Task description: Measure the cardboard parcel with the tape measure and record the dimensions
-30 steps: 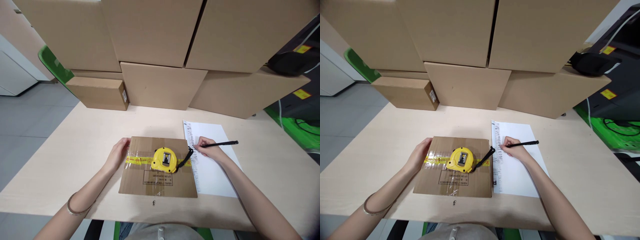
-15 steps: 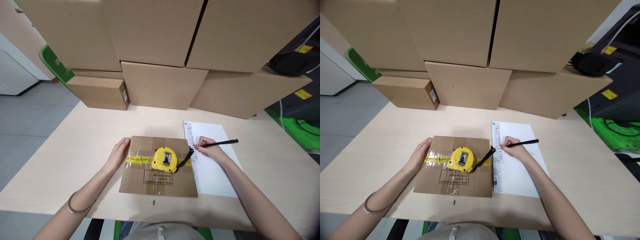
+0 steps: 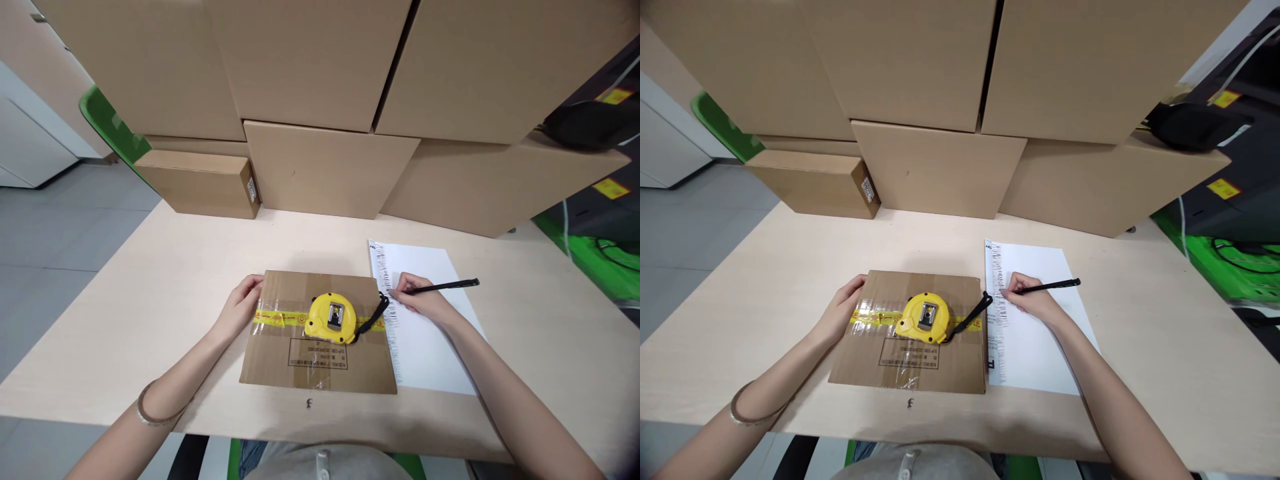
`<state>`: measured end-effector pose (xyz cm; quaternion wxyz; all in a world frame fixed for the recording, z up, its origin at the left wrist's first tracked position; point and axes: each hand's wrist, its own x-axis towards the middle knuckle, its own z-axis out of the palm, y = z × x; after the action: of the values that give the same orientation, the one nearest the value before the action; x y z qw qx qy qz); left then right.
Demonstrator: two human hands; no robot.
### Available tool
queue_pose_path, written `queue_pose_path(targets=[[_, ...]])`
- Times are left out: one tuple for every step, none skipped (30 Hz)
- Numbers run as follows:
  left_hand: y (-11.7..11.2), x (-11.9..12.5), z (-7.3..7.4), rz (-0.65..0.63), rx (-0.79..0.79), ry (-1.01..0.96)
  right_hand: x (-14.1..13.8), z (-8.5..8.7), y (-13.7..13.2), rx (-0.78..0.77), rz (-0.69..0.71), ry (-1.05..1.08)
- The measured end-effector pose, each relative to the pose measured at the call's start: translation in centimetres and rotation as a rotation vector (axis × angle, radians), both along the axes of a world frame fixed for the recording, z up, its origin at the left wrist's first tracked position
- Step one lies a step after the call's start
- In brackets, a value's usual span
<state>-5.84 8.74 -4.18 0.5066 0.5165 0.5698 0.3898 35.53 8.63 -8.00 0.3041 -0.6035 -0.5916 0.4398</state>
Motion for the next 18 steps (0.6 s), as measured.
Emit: queue_pose_path(targets=[[0.02, -0.02, -0.02, -0.006, 0.002, 0.005, 0.03, -0.06, 0.02, 0.001, 0.0, 0.001], [0.03, -0.05, -0.04, -0.011, 0.004, 0.011, 0.06, -0.12, 0.05, 0.002, -0.001, 0.003], [0.04, -0.09, -0.05, -0.018, 0.004, 0.018, 0.08, -0.17, 0.07, 0.003, 0.001, 0.005], [0.04, -0.13, -0.06, -0.025, 0.002, 0.025, 0.09, -0.2, 0.1, 0.003, 0.003, 0.007], [0.04, -0.16, -0.07, -0.03, 0.0, 0.031, 0.09, -0.22, 0.12, 0.002, 0.007, 0.01], [0.04, -0.19, -0.09, -0.034, -0.001, 0.035, 0.07, -0.21, 0.14, 0.001, 0.01, 0.013], [0.05, -0.21, -0.11, -0.037, -0.002, 0.037, 0.05, -0.18, 0.15, -0.001, 0.012, 0.015], [0.06, -0.23, -0.15, -0.039, -0.001, 0.037, 0.02, -0.14, 0.16, -0.001, 0.012, 0.017], [0.06, -0.24, -0.2, -0.04, -0.001, 0.036, 0.0, -0.1, 0.15, -0.002, 0.012, 0.018], [0.07, -0.24, -0.25, -0.04, 0.0, 0.034, -0.02, -0.06, 0.15, -0.002, 0.012, 0.02], [0.07, -0.23, -0.29, -0.04, -0.001, 0.031, -0.03, -0.04, 0.14, -0.004, 0.013, 0.021], [0.07, -0.23, -0.33, -0.04, -0.001, 0.028, -0.03, -0.03, 0.13, -0.006, 0.013, 0.023], [0.06, -0.22, -0.35, -0.039, 0.0, 0.024, -0.03, -0.04, 0.12, -0.007, 0.013, 0.024], [0.05, -0.22, -0.35, -0.04, 0.001, 0.021, -0.01, -0.08, 0.12, -0.007, 0.011, 0.025], [0.03, -0.21, -0.33, -0.04, 0.002, 0.021, 0.01, -0.14, 0.13, -0.006, 0.008, 0.025], [0.02, -0.2, -0.28, -0.039, 0.002, 0.021, 0.04, -0.22, 0.14, -0.004, 0.004, 0.026], [0.01, -0.19, -0.21, -0.039, 0.001, 0.023, 0.08, -0.31, 0.16, -0.003, 0.002, 0.026], [0.0, -0.18, -0.14, -0.038, -0.001, 0.026, 0.12, -0.41, 0.18, -0.004, 0.001, 0.027]])
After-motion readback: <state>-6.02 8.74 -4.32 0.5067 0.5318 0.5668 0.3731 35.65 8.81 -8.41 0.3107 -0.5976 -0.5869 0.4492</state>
